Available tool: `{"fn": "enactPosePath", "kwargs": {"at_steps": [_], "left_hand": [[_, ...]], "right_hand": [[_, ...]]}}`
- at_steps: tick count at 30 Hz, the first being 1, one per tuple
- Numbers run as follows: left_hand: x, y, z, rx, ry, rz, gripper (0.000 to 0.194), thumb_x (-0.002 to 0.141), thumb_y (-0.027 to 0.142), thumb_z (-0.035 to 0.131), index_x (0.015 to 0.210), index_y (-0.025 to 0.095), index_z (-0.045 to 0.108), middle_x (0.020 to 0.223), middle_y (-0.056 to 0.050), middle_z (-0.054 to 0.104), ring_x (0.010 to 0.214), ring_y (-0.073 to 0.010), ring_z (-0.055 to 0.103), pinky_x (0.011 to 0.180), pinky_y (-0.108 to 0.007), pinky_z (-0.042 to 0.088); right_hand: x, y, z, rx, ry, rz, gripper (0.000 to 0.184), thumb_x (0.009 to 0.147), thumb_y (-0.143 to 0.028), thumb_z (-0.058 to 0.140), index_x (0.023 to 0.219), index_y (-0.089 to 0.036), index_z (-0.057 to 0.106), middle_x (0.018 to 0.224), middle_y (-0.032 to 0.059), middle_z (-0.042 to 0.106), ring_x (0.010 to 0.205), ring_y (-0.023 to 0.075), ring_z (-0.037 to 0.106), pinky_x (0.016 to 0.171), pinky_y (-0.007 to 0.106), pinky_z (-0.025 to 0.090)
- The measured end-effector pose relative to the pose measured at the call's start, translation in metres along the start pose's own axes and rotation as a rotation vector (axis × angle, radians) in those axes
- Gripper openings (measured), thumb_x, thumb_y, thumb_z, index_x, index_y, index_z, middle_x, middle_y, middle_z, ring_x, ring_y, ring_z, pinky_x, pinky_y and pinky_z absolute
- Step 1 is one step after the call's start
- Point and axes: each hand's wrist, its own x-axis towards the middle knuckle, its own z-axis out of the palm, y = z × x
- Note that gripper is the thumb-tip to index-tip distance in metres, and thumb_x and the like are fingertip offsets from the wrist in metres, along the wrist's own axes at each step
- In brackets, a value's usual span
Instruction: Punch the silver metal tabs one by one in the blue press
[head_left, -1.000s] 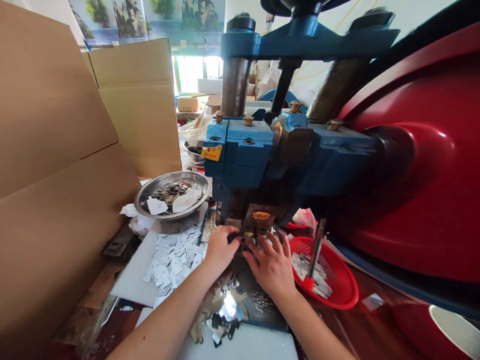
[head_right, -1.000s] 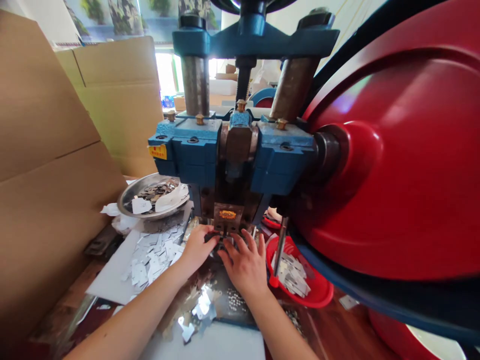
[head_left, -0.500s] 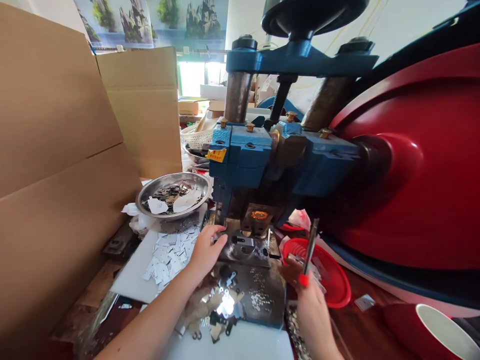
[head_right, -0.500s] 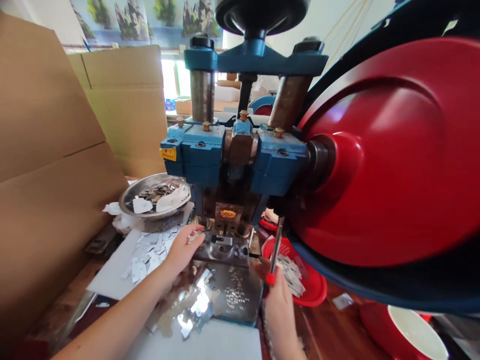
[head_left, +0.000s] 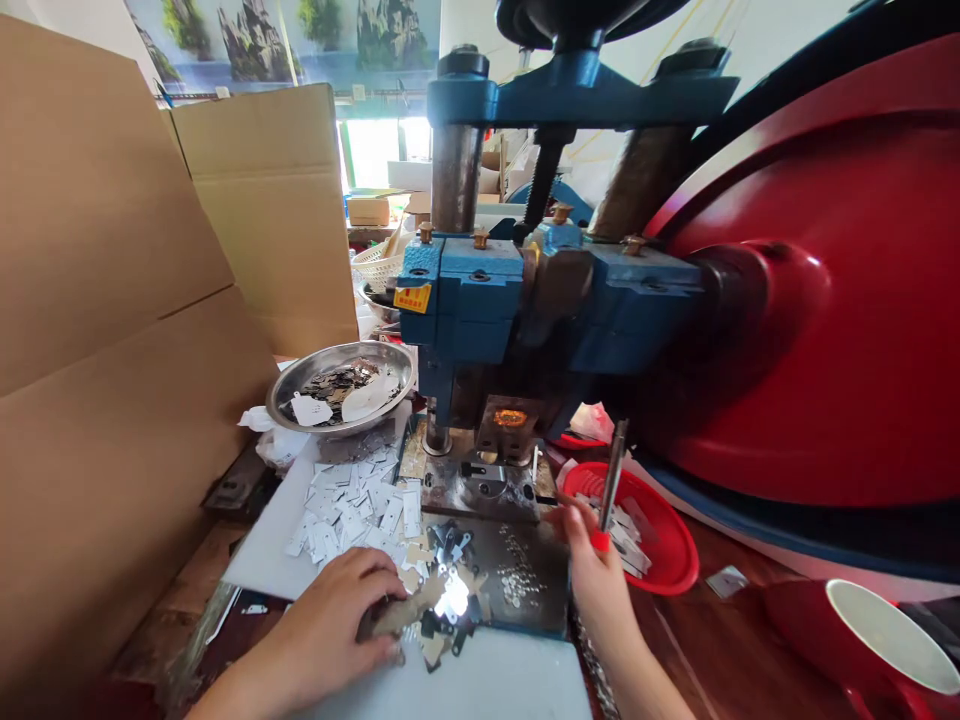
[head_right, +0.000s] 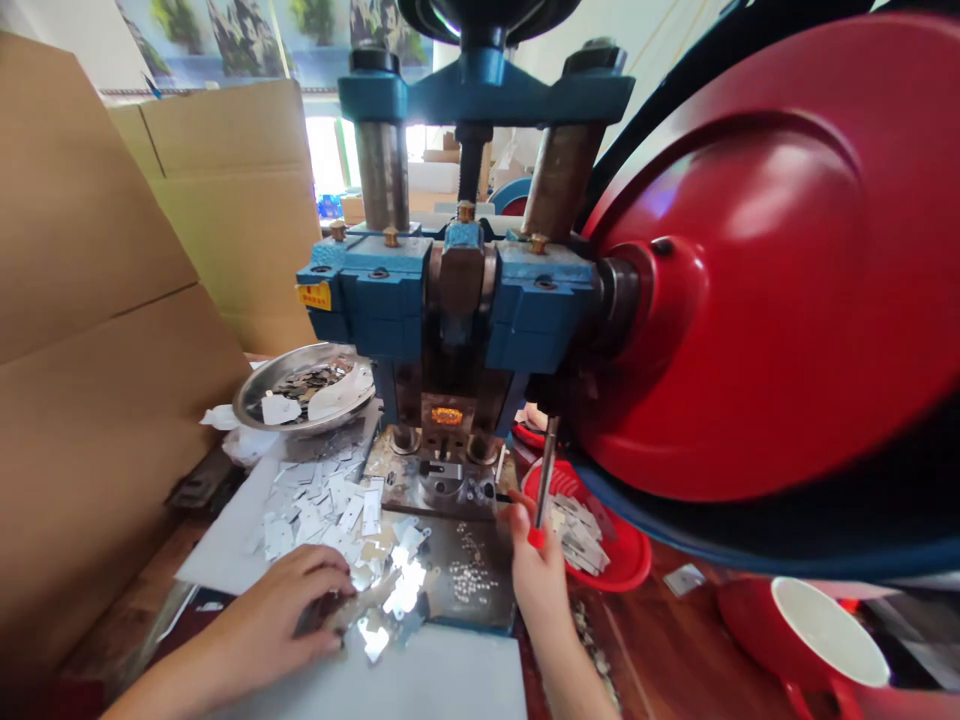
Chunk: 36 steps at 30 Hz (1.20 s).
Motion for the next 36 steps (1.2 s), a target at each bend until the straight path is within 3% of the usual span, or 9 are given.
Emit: {"fn": "enactPosePath", "kwargs": {"at_steps": [3, 8, 13, 16, 18, 21, 23, 28, 36], "left_hand": [[-0.009, -0.003, 0.003, 0.056, -0.060, -0.022, 0.049, 0.060, 0.021, 0.074, 0.106, 0.033, 0.061, 0.121, 0.001, 0.052, 0.113, -0.0246, 0.045, 0.097, -0.035, 0.034], [-0.002, -0.002, 0.013, 0.083, -0.013, -0.078, 0.024, 0.068, 0.025, 0.070, 0.091, 0.024, 0.061, 0.104, -0.001, 0.057, 0.101, -0.0219, 0.049, 0.087, -0.032, 0.037], [0.007, 0.004, 0.022, 0.026, 0.054, -0.068, 0.015, 0.071, 0.018, 0.065, 0.083, 0.021, 0.057, 0.094, -0.001, 0.059, 0.092, -0.0196, 0.051, 0.079, -0.029, 0.037], [0.010, 0.007, 0.027, 0.011, 0.045, -0.051, 0.008, 0.075, 0.016, 0.058, 0.081, 0.020, 0.058, 0.086, -0.001, 0.061, 0.085, -0.0189, 0.053, 0.075, -0.029, 0.037], [0.012, 0.008, 0.029, -0.002, 0.035, -0.043, 0.006, 0.078, 0.018, 0.055, 0.081, 0.021, 0.059, 0.083, -0.001, 0.063, 0.081, -0.0191, 0.054, 0.073, -0.030, 0.037], [0.013, 0.010, 0.029, -0.046, 0.077, -0.063, 0.007, 0.080, 0.022, 0.053, 0.082, 0.022, 0.060, 0.084, -0.001, 0.065, 0.080, -0.0197, 0.056, 0.072, -0.031, 0.039], [0.014, 0.011, 0.028, -0.092, 0.123, -0.089, 0.008, 0.081, 0.023, 0.052, 0.082, 0.022, 0.060, 0.084, -0.001, 0.065, 0.079, -0.0194, 0.057, 0.071, -0.030, 0.040], [0.014, 0.009, 0.028, -0.160, 0.179, -0.092, 0.012, 0.082, 0.023, 0.051, 0.086, 0.023, 0.062, 0.087, -0.001, 0.065, 0.082, -0.0191, 0.058, 0.074, -0.030, 0.044], [0.039, -0.003, 0.013, 0.044, 0.353, -0.032, 0.018, 0.084, 0.025, 0.050, 0.094, 0.023, 0.065, 0.102, -0.005, 0.062, 0.099, -0.0231, 0.055, 0.089, -0.038, 0.042]], "right_hand": [[0.024, -0.017, 0.027, -0.233, -0.132, -0.096, 0.039, 0.077, -0.053, 0.052, 0.095, -0.022, 0.066, 0.095, 0.0080, 0.069, 0.091, 0.0255, 0.062, 0.083, 0.038, 0.046], [0.046, -0.033, 0.045, -0.340, -0.165, -0.071, 0.029, 0.072, -0.048, 0.054, 0.074, -0.021, 0.063, 0.071, 0.0039, 0.066, 0.067, 0.0207, 0.061, 0.063, 0.031, 0.044], [0.033, -0.020, -0.011, -0.270, 0.123, -0.028, 0.042, 0.076, -0.055, 0.046, 0.086, -0.017, 0.061, 0.077, 0.0071, 0.066, 0.071, 0.0210, 0.060, 0.063, 0.030, 0.044], [0.017, -0.011, -0.040, -0.414, 0.217, 0.025, 0.047, 0.075, -0.053, 0.050, 0.100, -0.015, 0.062, 0.081, 0.0090, 0.067, 0.070, 0.0228, 0.060, 0.063, 0.034, 0.044], [0.004, -0.008, -0.042, -0.497, 0.100, -0.026, 0.042, 0.077, -0.049, 0.049, 0.098, -0.016, 0.064, 0.081, 0.0094, 0.068, 0.073, 0.0244, 0.061, 0.066, 0.036, 0.045], [-0.010, -0.006, -0.026, -0.499, -0.214, -0.170, 0.030, 0.082, -0.042, 0.047, 0.087, -0.021, 0.067, 0.087, 0.0076, 0.069, 0.084, 0.0243, 0.062, 0.076, 0.038, 0.047], [-0.014, -0.006, -0.014, -0.524, -0.319, -0.228, 0.026, 0.084, -0.037, 0.046, 0.085, -0.022, 0.067, 0.089, 0.0057, 0.069, 0.086, 0.0227, 0.063, 0.079, 0.037, 0.047], [-0.011, -0.013, -0.003, -0.680, -0.413, -0.330, 0.020, 0.082, -0.027, 0.048, 0.081, -0.024, 0.068, 0.083, 0.0030, 0.067, 0.081, 0.0204, 0.062, 0.075, 0.034, 0.048], [-0.013, -0.018, 0.012, -0.943, -0.471, -0.468, 0.018, 0.083, -0.021, 0.052, 0.076, -0.027, 0.067, 0.080, 0.0020, 0.065, 0.081, 0.0216, 0.059, 0.068, 0.033, 0.043]]}}
